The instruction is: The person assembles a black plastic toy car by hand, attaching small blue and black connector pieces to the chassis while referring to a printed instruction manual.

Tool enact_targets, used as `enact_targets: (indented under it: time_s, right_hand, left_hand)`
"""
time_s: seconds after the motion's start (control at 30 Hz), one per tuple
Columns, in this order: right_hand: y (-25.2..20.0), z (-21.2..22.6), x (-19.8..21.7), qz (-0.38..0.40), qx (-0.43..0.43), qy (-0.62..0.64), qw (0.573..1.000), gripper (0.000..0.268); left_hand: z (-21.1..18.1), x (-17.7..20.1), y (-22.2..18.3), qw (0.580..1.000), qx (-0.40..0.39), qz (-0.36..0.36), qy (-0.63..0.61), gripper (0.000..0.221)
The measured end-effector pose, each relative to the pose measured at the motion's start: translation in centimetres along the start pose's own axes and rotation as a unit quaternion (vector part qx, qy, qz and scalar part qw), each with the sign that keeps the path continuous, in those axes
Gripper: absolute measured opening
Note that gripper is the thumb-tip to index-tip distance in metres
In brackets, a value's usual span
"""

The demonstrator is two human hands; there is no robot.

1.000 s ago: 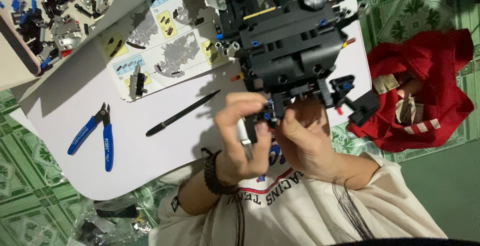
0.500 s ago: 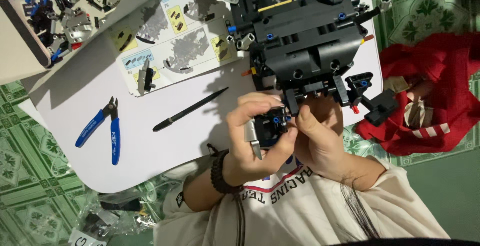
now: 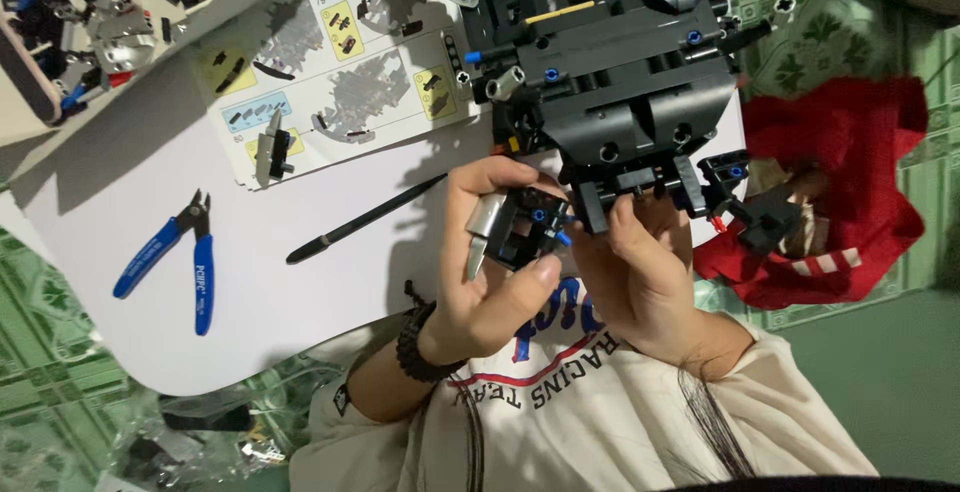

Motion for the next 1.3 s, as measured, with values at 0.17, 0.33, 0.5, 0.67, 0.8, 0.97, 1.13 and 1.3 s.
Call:
enact_targets:
  time_s: [0.17,0.33,0.5,0.67,0.8,0.97,1.13,1.3]
  right_hand:
    - [-0.2,-1.0,1.9,0.001,0.027,-0.013,1.0,0.031]
    - [-0.2,-2.2,5.7,0.004,0.015,-0.019,1.0,0.029]
    - [0.0,-1.4,4.7,0.008,0.046,-0.026,0.999,0.03]
    - [0.2,-1.9,6.0,0.014,0.072,-0.026,0.997,0.028]
    - [-0.2,-1.6,4.5,-0.012,0.082,-0.032,0.996,0.027]
    - [-0.1,-1.6,4.2,-0.026,0.092,-0.054,0.994,0.027]
    - [-0.8,-3.4,5.0,-0.036,0.046,-0.045,0.997,0.029]
    - [-0.4,-3.3,3.1,-0.04,0.095,-0.046,0.994,0.032]
  left_hand:
    - [0.3,-0.1,0.1,0.997,0.032,0.028,-0.065,0.044]
    - [0.4,-0.4,0.4,0.995,0.025,0.036,-0.085,0.042]
    - [0.3,-0.8,0.4,0.997,0.004,0.037,-0.067,0.04]
    - [0.4,-0.8,0.3,0.998,-0.007,0.024,-0.065,0.039]
    - [0.1,-0.9,0.4,0.998,-0.057,0.019,-0.026,0.036]
    - [0.2,-1.2,0.3,0.993,-0.1,0.01,0.055,0.033]
    - [0.3,-1.4,0.0,0.989,-0.13,0.001,0.066,0.03]
    - [0.9,-1.2,-0.2,0.985,-0.153,-0.03,0.076,0.027]
Point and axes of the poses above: each hand's wrist, its own y-axis towards the middle knuckle, its own x-axis out of the back of the hand, z = x × y, the point moved 3 cm from there along y, towards the middle knuckle, and after that the axes turned 7 degrees about x, right-handed, at the moved point
